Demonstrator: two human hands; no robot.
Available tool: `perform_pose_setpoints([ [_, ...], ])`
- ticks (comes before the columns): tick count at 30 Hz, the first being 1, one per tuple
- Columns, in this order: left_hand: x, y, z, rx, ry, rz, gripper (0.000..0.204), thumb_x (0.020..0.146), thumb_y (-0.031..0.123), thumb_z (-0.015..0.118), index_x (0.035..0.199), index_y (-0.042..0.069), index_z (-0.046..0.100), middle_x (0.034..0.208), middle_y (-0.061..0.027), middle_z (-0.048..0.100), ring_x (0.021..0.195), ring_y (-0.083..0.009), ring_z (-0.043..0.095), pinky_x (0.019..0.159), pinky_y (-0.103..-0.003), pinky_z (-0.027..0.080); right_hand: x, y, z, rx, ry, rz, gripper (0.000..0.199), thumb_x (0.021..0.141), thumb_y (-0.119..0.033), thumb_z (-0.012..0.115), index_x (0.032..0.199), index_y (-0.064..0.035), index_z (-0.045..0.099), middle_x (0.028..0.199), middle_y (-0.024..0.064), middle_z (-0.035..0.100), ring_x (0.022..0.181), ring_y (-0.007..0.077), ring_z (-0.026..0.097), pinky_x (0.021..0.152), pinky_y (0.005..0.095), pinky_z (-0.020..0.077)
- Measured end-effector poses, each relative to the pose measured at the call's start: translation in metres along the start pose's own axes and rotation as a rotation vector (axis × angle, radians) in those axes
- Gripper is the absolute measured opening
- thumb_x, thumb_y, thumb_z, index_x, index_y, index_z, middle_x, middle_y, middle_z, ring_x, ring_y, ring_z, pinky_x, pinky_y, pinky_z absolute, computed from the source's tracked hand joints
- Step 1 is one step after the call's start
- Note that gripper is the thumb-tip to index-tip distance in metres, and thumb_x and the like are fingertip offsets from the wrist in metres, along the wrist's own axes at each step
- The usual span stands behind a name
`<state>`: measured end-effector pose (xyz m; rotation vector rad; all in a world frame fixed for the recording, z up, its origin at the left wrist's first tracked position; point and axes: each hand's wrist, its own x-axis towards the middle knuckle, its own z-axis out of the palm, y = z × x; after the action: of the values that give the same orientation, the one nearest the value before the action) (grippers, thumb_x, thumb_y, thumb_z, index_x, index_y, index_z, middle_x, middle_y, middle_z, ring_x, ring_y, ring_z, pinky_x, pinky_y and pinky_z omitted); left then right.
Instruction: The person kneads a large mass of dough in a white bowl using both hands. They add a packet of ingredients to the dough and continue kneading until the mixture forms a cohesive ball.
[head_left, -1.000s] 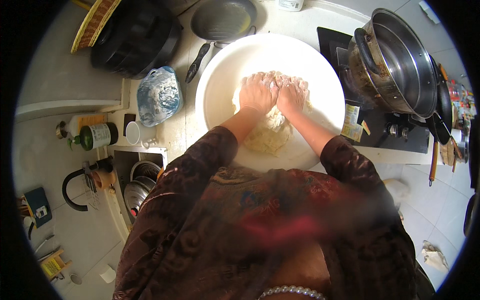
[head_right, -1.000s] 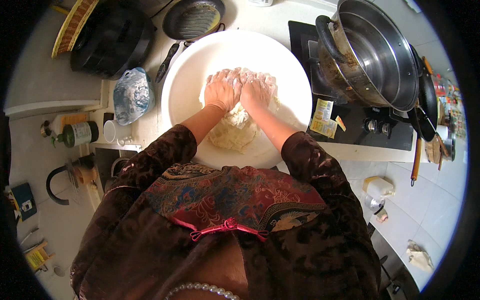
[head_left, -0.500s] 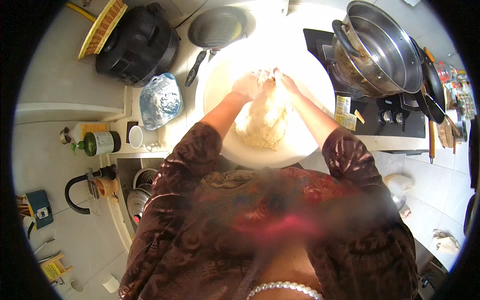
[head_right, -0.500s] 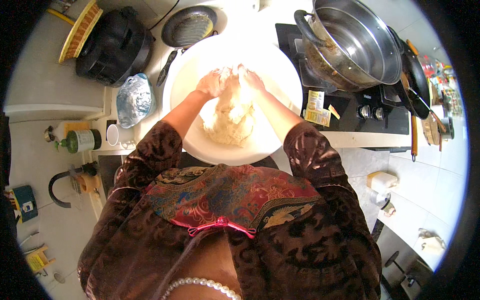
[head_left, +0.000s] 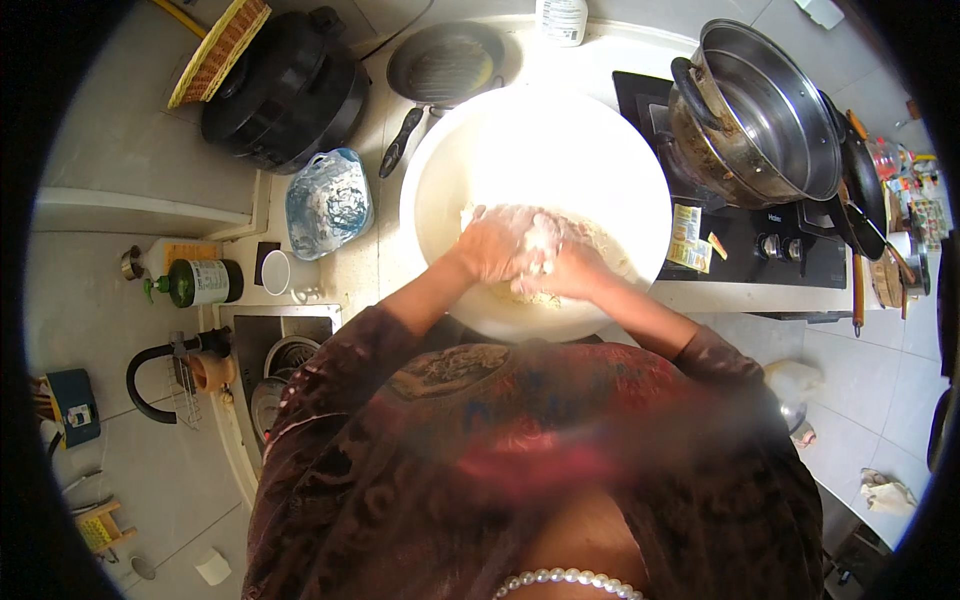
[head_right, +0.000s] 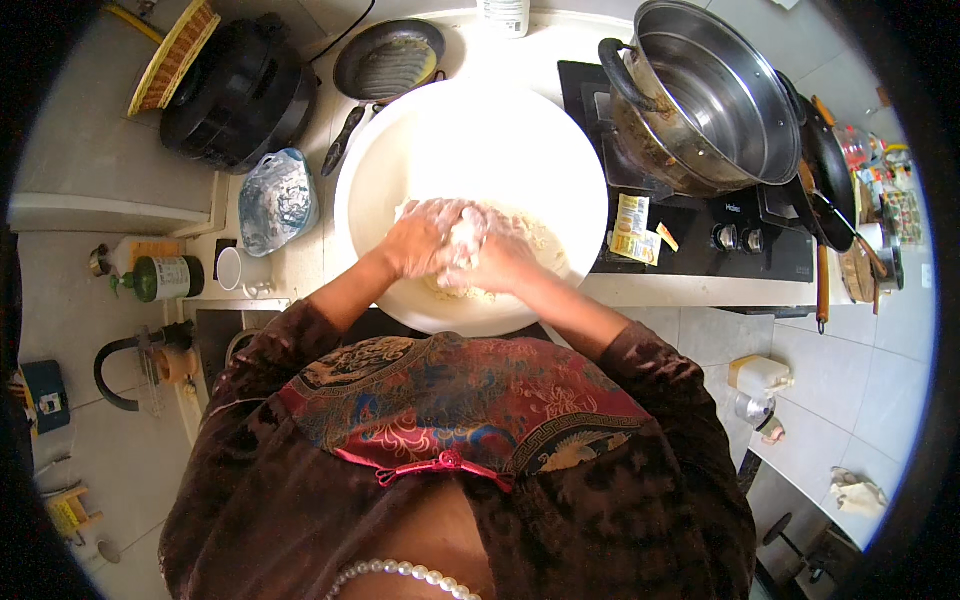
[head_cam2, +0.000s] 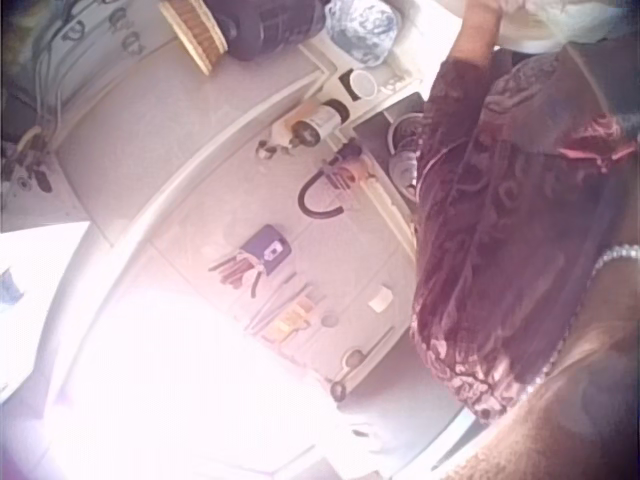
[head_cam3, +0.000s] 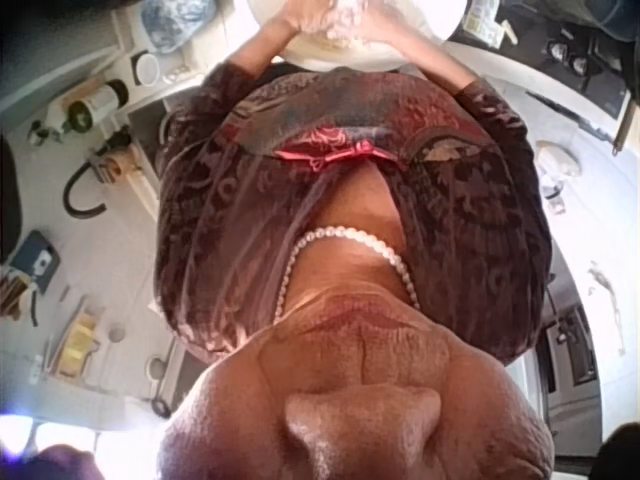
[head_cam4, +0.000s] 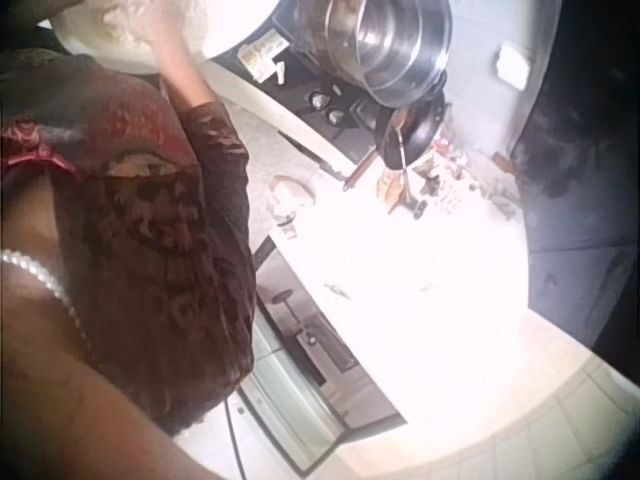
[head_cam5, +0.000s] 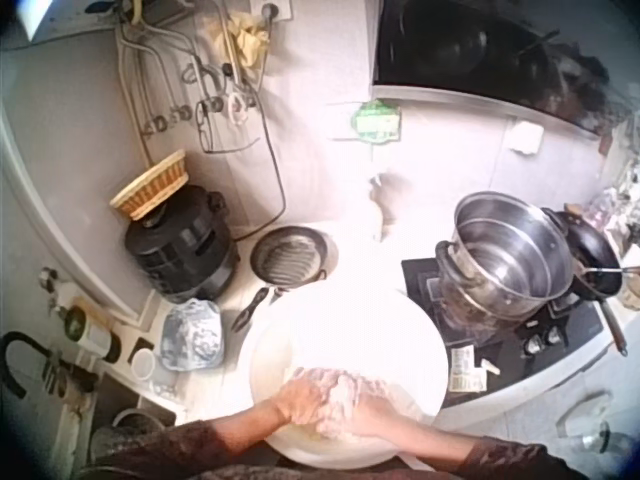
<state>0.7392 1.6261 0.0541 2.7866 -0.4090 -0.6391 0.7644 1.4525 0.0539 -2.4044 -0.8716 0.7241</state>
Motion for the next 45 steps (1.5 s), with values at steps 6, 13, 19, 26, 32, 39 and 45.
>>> perform_pose_setpoints([
  [6, -0.015, 0.007, 0.035, 0.216, 0.063, -0.048, 0.066, 0.090, 0.032, 0.038, 0.146, 0.006, 0.014, 0.150, -0.0157, 0.016, 0.140, -0.0349, 0.007, 0.111, -0.055, 0.007, -0.004, 0.000, 0.027, -0.252, 0.086, 0.023, 0.110, 0.067, -0.052, 0.073, 0.143, 0.0025, 0.014, 0.144, 0.0262, 0.025, 0.135, 0.0402, 0.021, 0.112, 0.0491, 0.0137],
  [13, 0.035, -0.008, 0.030, 0.185, 0.295, -0.129, 0.095, 0.073, 0.058, 0.060, 0.145, 0.010, 0.020, 0.147, -0.0145, 0.027, 0.138, -0.0379, 0.017, 0.106, -0.064, 0.014, 0.049, 0.038, 0.018, -0.330, -0.010, 0.101, 0.112, 0.065, -0.055, 0.073, 0.146, -0.0088, 0.012, 0.149, 0.0203, 0.015, 0.137, 0.0384, 0.014, 0.112, 0.0480, 0.0127],
  [19, 0.066, -0.026, 0.028, 0.242, 0.308, -0.169, 0.092, 0.078, 0.059, 0.052, 0.146, 0.008, 0.017, 0.149, -0.0175, 0.022, 0.138, -0.0396, 0.016, 0.104, -0.065, 0.014, 0.070, 0.056, 0.010, -0.324, 0.164, 0.024, 0.107, 0.055, -0.049, 0.082, 0.139, -0.0071, 0.030, 0.141, 0.0208, 0.033, 0.131, 0.0385, 0.030, 0.109, 0.0449, 0.0243],
  [26, 0.049, -0.012, -0.011, 0.150, -0.137, -0.132, 0.099, 0.072, 0.063, 0.061, 0.146, 0.014, 0.017, 0.143, -0.0172, 0.034, 0.133, -0.0353, 0.028, 0.108, -0.047, 0.027, 0.066, 0.040, -0.012, -0.234, -0.147, 0.092, 0.063, 0.068, -0.034, 0.074, 0.120, -0.0051, 0.053, 0.118, 0.0198, 0.055, 0.110, 0.0310, 0.055, 0.092, 0.0399, 0.0447],
  [32, -0.033, 0.006, -0.021, -0.203, 0.101, 0.003, 0.101, 0.062, 0.062, 0.071, 0.141, 0.018, 0.026, 0.128, -0.0199, 0.046, 0.119, -0.0384, 0.043, 0.102, -0.045, 0.036, 0.003, 0.012, -0.041, -0.110, -0.010, -0.199, 0.063, 0.076, -0.036, 0.067, 0.129, -0.0091, 0.047, 0.126, 0.0213, 0.046, 0.112, 0.0327, 0.051, 0.093, 0.0400, 0.0433],
  [39, -0.042, 0.018, 0.021, 0.157, 0.086, -0.046, 0.119, 0.053, 0.065, 0.075, 0.146, 0.021, 0.015, 0.143, -0.0164, 0.029, 0.132, -0.0363, 0.028, 0.109, -0.048, 0.024, -0.016, 0.007, 0.003, -0.232, -0.347, -0.064, 0.104, 0.060, -0.053, 0.075, 0.139, -0.0039, 0.029, 0.132, 0.0265, 0.041, 0.122, 0.0382, 0.042, 0.101, 0.0412, 0.0355],
  [45, -0.029, 0.014, 0.046, 0.106, -0.095, -0.142, 0.123, 0.055, 0.067, 0.072, 0.147, 0.012, 0.011, 0.145, -0.0215, 0.028, 0.130, -0.0364, 0.035, 0.110, -0.046, 0.023, 0.000, 0.026, 0.024, -0.101, -0.440, 0.032, 0.111, 0.056, -0.046, 0.079, 0.141, -0.0023, 0.022, 0.122, 0.0277, 0.050, 0.115, 0.0394, 0.048, 0.094, 0.0437, 0.0417],
])
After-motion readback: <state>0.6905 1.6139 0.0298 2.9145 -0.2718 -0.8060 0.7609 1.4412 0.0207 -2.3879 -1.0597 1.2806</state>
